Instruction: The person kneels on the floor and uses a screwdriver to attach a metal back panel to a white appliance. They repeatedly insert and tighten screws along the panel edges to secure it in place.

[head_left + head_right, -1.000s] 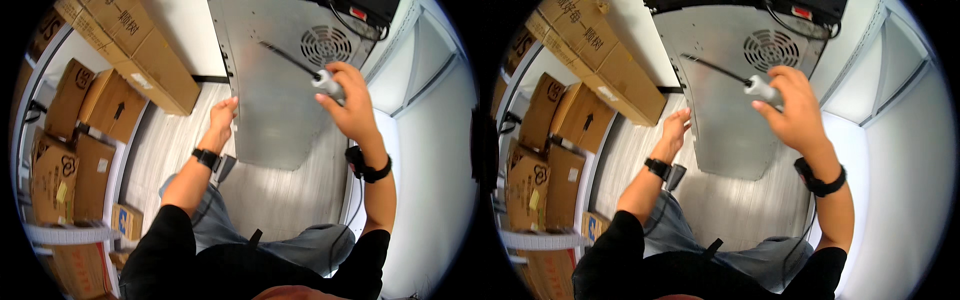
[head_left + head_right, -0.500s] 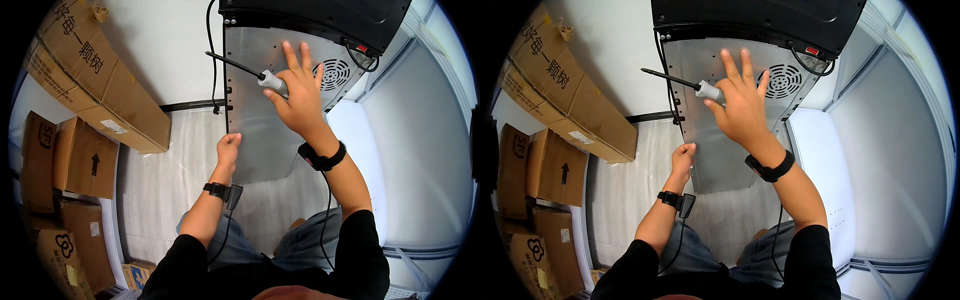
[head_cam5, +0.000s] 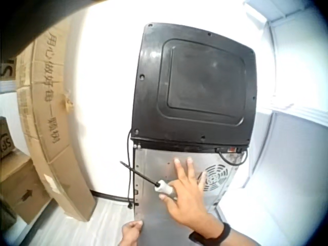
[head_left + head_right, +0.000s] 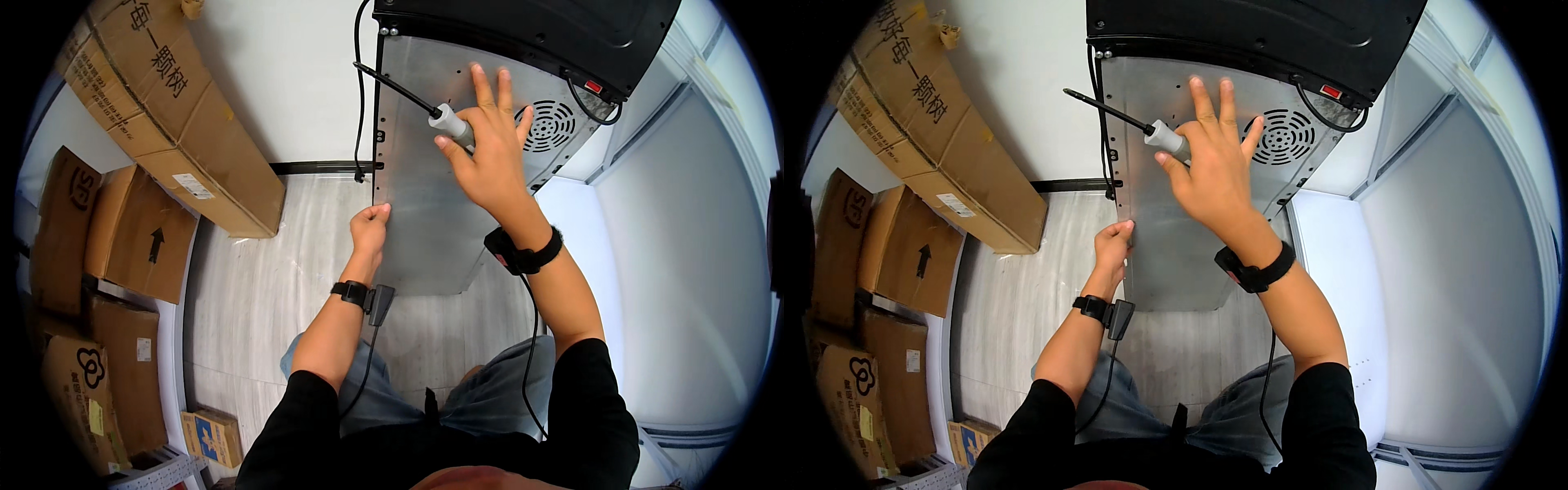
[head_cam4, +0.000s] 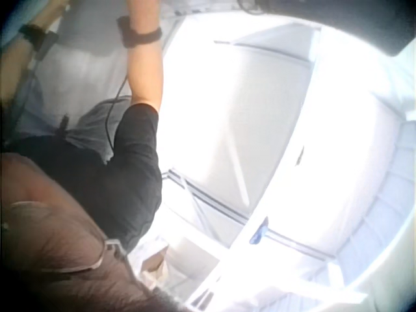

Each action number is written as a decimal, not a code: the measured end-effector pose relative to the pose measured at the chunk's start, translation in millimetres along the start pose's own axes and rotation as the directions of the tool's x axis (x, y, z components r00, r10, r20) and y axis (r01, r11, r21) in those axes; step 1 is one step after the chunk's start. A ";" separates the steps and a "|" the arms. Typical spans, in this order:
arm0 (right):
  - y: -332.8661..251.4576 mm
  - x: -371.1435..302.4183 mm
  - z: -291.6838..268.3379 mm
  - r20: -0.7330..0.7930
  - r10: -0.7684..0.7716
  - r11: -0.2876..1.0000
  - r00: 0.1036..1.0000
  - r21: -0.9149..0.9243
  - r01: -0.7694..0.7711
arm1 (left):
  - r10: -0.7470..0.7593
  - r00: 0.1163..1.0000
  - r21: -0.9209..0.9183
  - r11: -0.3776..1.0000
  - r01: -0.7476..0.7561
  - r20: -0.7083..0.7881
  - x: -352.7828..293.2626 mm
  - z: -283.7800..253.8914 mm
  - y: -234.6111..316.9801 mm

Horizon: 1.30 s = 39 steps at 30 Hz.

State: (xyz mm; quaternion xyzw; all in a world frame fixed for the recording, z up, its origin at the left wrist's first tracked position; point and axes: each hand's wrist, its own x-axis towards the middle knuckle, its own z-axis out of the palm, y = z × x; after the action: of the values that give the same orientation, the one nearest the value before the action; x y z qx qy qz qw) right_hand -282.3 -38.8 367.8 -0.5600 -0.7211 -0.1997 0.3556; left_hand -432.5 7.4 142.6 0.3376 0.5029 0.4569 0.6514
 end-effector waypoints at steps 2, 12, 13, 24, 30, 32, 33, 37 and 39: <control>0.0 0.5 1.5 -0.006 0.000 1.000 1.000 0.004 0.000 | -0.012 1.000 0.003 1.000 0.012 0.011 -3.3 -0.7 4.7; 2.4 0.1 10.4 -0.053 -0.009 1.000 0.999 -0.009 0.008 | 0.324 0.940 0.094 0.945 -0.314 -0.110 -11.8 -20.2 30.3; 2.8 0.2 10.0 -0.055 -0.009 1.000 0.998 -0.007 0.009 | 0.356 0.930 0.052 0.934 -0.352 -0.092 -18.0 -18.0 41.8; 2.3 1.1 8.3 -0.054 0.005 1.000 0.999 0.003 -0.005 | 0.555 0.824 -0.131 0.831 -0.541 0.113 -46.4 22.3 178.1; 3.7 1.1 8.5 -0.054 0.001 1.000 0.999 0.001 -0.001 | 0.624 0.763 -0.179 0.781 -0.599 0.168 -41.4 35.0 209.9; 2.1 1.1 8.4 -0.051 0.000 1.000 0.999 0.005 0.001 | 0.621 0.764 -0.162 0.783 -0.600 0.173 -39.4 37.2 215.9; 1.9 1.2 7.7 -0.047 0.000 1.000 0.999 0.007 0.000 | 0.620 0.766 -0.138 0.785 -0.604 0.171 -39.0 38.3 217.8; 3.0 0.7 6.4 -0.039 0.001 1.000 0.999 0.014 0.000 | 0.645 0.754 -0.081 0.764 -0.640 0.126 -36.0 45.6 218.7; 3.2 0.8 7.4 -0.040 -0.002 1.000 0.999 0.019 0.002 | 0.641 0.760 -0.094 0.768 -0.634 0.107 -33.9 48.0 219.2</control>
State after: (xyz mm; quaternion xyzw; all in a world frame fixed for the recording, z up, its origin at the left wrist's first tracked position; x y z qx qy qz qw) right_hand -281.5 -32.3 363.2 -0.5518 -0.7162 -0.2044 0.3752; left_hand -445.0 54.4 364.3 0.5010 0.3017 0.6404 0.4978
